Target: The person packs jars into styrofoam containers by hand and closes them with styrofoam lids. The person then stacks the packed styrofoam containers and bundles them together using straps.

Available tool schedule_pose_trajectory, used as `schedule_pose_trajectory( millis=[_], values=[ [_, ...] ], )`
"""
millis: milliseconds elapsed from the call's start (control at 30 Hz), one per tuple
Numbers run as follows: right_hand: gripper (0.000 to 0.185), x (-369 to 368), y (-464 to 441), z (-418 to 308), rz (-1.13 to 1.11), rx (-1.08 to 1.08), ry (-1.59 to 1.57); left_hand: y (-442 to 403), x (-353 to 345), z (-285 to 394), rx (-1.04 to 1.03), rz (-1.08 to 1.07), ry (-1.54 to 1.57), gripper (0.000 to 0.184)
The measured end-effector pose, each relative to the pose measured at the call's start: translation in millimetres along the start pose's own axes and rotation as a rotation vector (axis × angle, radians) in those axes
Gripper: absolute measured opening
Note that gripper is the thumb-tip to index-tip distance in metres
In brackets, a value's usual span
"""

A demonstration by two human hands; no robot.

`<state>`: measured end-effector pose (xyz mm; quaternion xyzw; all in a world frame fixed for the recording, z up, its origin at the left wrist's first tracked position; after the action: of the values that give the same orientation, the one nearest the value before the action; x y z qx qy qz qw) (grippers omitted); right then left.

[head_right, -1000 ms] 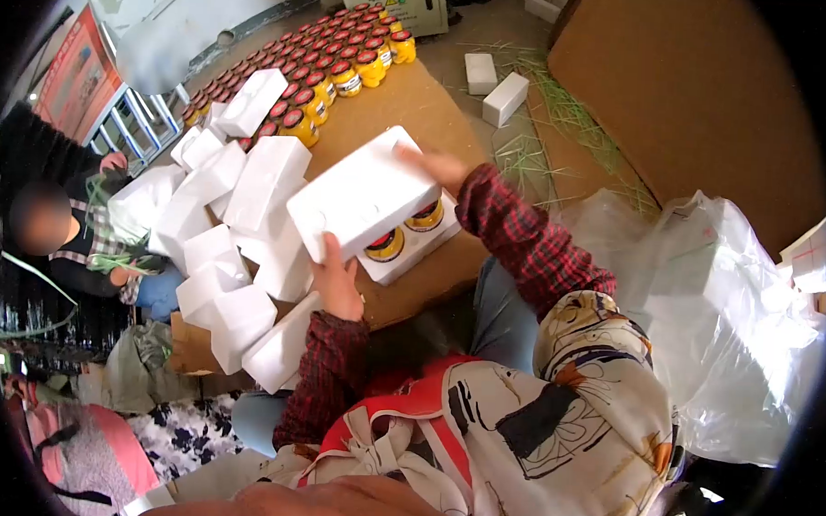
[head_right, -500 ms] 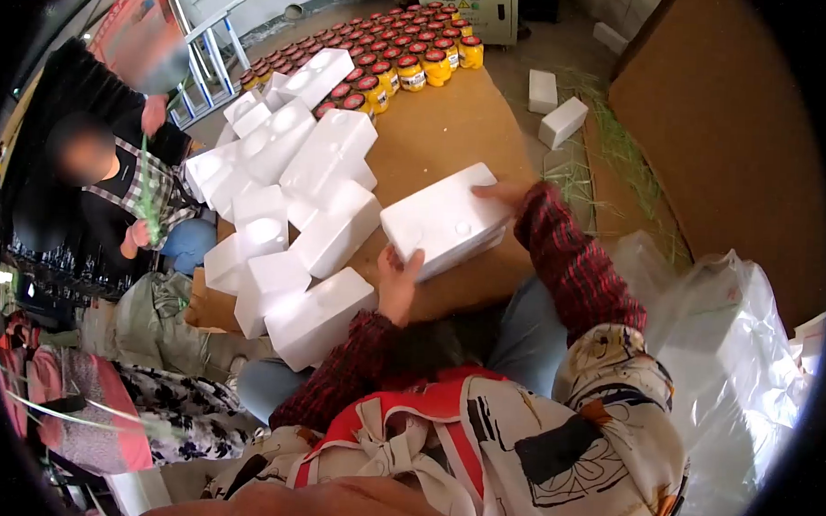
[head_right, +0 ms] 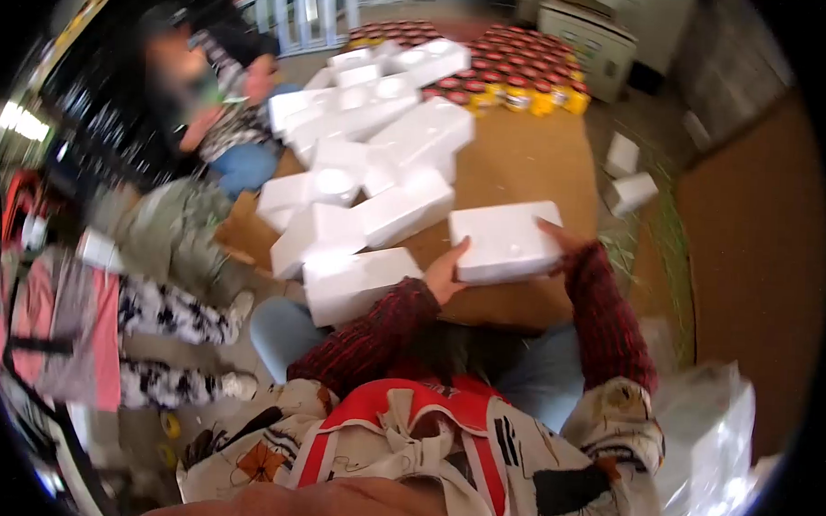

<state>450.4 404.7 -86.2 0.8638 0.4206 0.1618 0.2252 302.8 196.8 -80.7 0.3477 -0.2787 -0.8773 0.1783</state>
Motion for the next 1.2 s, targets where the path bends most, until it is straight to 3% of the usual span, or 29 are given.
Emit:
schedule_pose_trajectory(
  millis=[67,133,167,233,300,333,367,467,567,667,733,767,800,933,1033,1100,1133,1200],
  values=[
    [0.077,3.1,-7.8,2.6,-0.093,0.013,0.031,1.9,7.4,-5.5,-0.007,0.15,-0.039,0.076],
    [0.086,7.7,-1.8,-6.2,-0.04,0.002,0.027,7.5,8.8,-6.6,-0.071,0.183,-0.047,0.076],
    [0.081,2.6,10.6,-23.4,-0.038,0.093,0.014,4.7,13.8,-6.5,-0.177,0.248,-0.029,0.073],
    [0.067,-6.0,24.9,-42.5,-0.15,0.258,-0.222,33.9,-2.2,14.6,-0.461,0.133,-0.049,0.074],
    [0.057,-10.1,24.9,-52.4,-0.164,0.449,-0.52,42.0,3.5,21.8,-0.688,0.249,-0.071,0.08],
    [0.058,-15.6,25.7,-59.5,-0.152,0.516,-0.525,84.6,-3.3,39.6,-0.681,0.366,-0.216,0.085],
    [0.06,-21.0,26.6,-66.6,-0.14,0.584,-0.53,93.4,0.3,44.1,-0.757,0.314,-0.129,0.09],
    [0.062,-52.2,60.7,-101.3,-0.153,0.782,-0.408,134.4,10.5,69.7,-0.901,0.477,-0.298,0.09],
    [0.064,-92.9,82.9,-117.5,-0.223,0.871,-0.371,182.5,30.9,89.2,-0.883,0.538,-0.26,0.088],
    [0.063,-142.4,110.0,-125.7,-0.328,1.051,-0.297,212.3,67.4,91.2,-0.897,0.361,-0.018,0.082],
    [0.066,-178.0,133.9,-134.7,-0.391,1.068,-0.299,243.2,84.0,88.9,-0.929,0.28,0.087,0.076],
    [0.07,-188.1,128.1,-127.8,-0.382,0.967,-0.295,262.4,92.9,87.8,-0.958,0.333,0.101,0.076],
    [0.073,-200.4,125.6,-125.3,-0.489,0.966,-0.301,280.3,97.8,86.0,-0.942,0.345,0.103,0.074],
    [0.082,-253.6,157.2,-146.5,-0.525,0.954,-0.235,330.5,127.7,70.5,-0.981,0.421,0.12,0.069],
    [0.088,-288.4,180.1,-175.5,-0.627,1.058,-0.137,359.3,147.4,60.4,-0.996,0.426,0.151,0.071],
    [0.091,-314.9,207.9,-205.9,-0.701,1.259,-0.204,379.3,167.4,52.8,-1.07,0.381,0.278,0.068],
    [0.091,-324.9,213.9,-217.5,-0.698,1.261,-0.207,391.2,171.5,51.0,-1.105,0.365,0.398,0.062],
    [0.097,-347.5,234.9,-236.4,-0.798,1.381,-0.077,410.7,186.0,48.7,-1.22,0.399,0.539,0.056]
  ],
)
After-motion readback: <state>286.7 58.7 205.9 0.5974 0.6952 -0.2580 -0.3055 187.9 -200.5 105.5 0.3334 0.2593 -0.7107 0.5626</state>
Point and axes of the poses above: each hand's wrist, its own y-axis away from the middle knuckle, its own x-axis out of the back of the hand, z = x × y, the point moved 6 cm from there along -y, towards the middle knuckle, and after that the axes turned 10 degrees about x, right-handed, at the moved point
